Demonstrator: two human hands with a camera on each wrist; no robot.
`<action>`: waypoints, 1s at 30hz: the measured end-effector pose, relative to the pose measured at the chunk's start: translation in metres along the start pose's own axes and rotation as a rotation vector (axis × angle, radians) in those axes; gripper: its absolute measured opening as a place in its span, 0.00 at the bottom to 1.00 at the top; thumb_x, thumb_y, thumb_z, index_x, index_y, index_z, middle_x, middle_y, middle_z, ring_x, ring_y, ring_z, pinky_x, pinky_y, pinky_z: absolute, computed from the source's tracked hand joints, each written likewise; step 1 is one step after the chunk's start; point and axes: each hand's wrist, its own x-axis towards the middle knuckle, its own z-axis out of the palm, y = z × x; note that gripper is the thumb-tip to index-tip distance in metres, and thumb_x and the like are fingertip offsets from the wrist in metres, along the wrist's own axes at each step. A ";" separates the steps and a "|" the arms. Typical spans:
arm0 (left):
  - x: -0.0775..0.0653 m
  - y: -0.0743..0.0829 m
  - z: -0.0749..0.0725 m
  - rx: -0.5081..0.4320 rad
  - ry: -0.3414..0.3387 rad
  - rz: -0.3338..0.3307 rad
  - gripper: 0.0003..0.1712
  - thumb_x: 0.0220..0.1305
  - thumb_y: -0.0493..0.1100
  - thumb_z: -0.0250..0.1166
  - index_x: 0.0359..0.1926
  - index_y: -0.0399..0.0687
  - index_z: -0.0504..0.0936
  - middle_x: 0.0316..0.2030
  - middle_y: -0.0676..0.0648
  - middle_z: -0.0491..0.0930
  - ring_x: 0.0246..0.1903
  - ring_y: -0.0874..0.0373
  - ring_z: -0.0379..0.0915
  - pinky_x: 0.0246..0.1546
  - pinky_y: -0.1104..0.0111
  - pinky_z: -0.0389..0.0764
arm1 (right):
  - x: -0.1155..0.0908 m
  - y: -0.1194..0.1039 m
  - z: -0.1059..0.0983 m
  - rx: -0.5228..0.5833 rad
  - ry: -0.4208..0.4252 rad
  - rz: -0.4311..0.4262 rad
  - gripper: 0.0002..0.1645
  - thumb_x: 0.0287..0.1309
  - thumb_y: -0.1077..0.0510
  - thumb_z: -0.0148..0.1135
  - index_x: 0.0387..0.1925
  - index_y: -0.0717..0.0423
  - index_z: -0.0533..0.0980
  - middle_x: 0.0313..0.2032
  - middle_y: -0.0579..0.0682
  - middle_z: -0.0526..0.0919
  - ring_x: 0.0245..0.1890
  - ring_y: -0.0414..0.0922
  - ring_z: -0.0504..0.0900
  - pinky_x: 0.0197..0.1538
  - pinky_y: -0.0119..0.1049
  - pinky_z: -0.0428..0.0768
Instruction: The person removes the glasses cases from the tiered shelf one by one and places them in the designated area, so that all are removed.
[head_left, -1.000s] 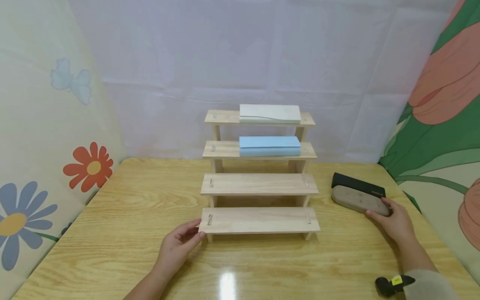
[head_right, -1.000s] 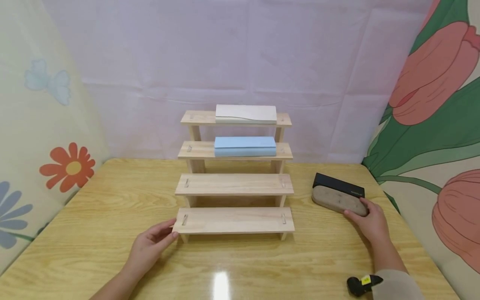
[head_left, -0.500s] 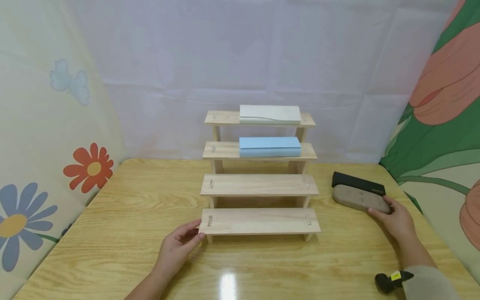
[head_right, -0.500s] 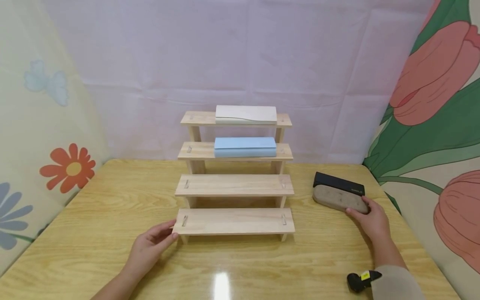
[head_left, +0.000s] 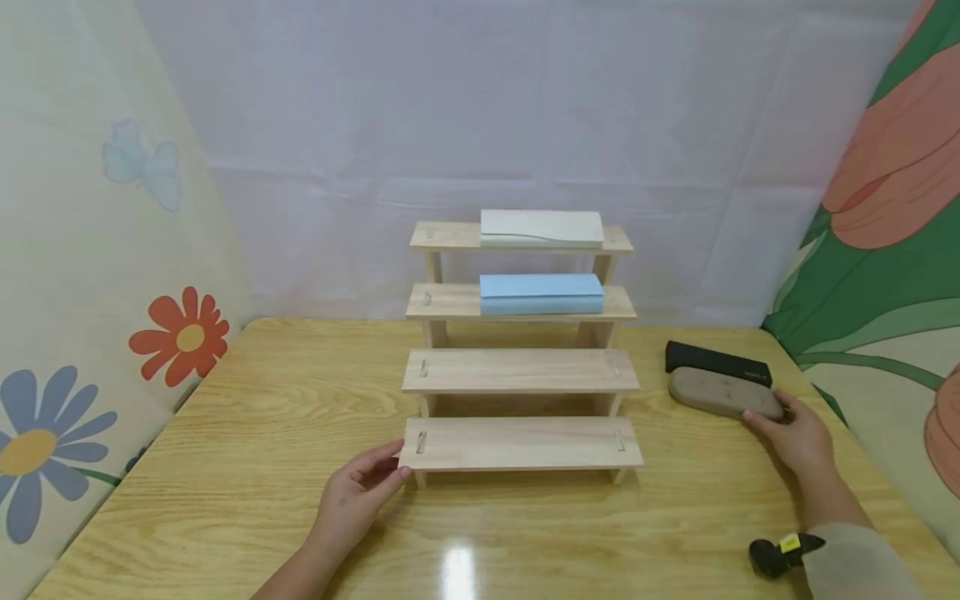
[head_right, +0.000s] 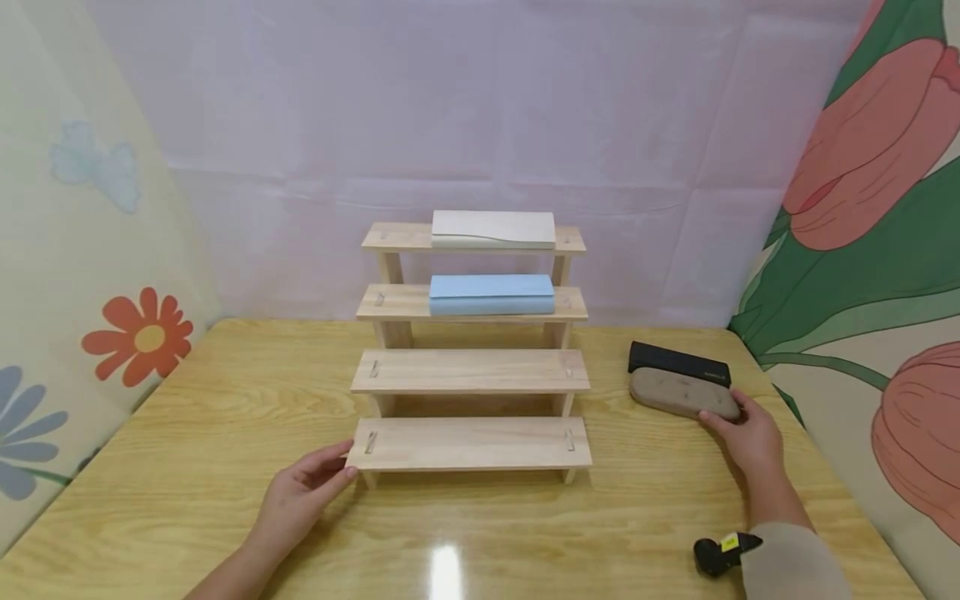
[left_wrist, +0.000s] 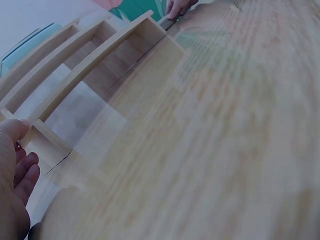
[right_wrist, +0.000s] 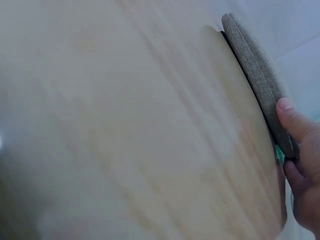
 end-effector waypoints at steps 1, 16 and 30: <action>0.000 0.000 0.000 -0.002 0.000 0.003 0.20 0.57 0.33 0.71 0.52 0.36 0.82 0.49 0.37 0.83 0.39 0.74 0.76 0.40 0.79 0.83 | 0.001 0.000 0.000 -0.003 -0.002 0.007 0.52 0.66 0.39 0.56 0.74 0.66 0.46 0.70 0.77 0.52 0.69 0.72 0.52 0.70 0.65 0.58; 0.000 -0.003 0.000 0.013 0.012 -0.001 0.20 0.56 0.33 0.71 0.51 0.37 0.83 0.49 0.38 0.83 0.39 0.74 0.77 0.40 0.78 0.83 | 0.005 -0.002 -0.001 0.013 0.010 0.053 0.49 0.69 0.40 0.52 0.74 0.67 0.45 0.68 0.78 0.55 0.68 0.71 0.55 0.71 0.63 0.58; 0.000 -0.003 0.001 0.001 0.010 0.013 0.20 0.57 0.33 0.70 0.52 0.36 0.82 0.48 0.37 0.83 0.39 0.73 0.77 0.40 0.79 0.83 | 0.003 -0.004 -0.002 0.036 -0.001 -0.013 0.54 0.67 0.40 0.54 0.74 0.70 0.42 0.71 0.76 0.48 0.70 0.73 0.50 0.70 0.66 0.56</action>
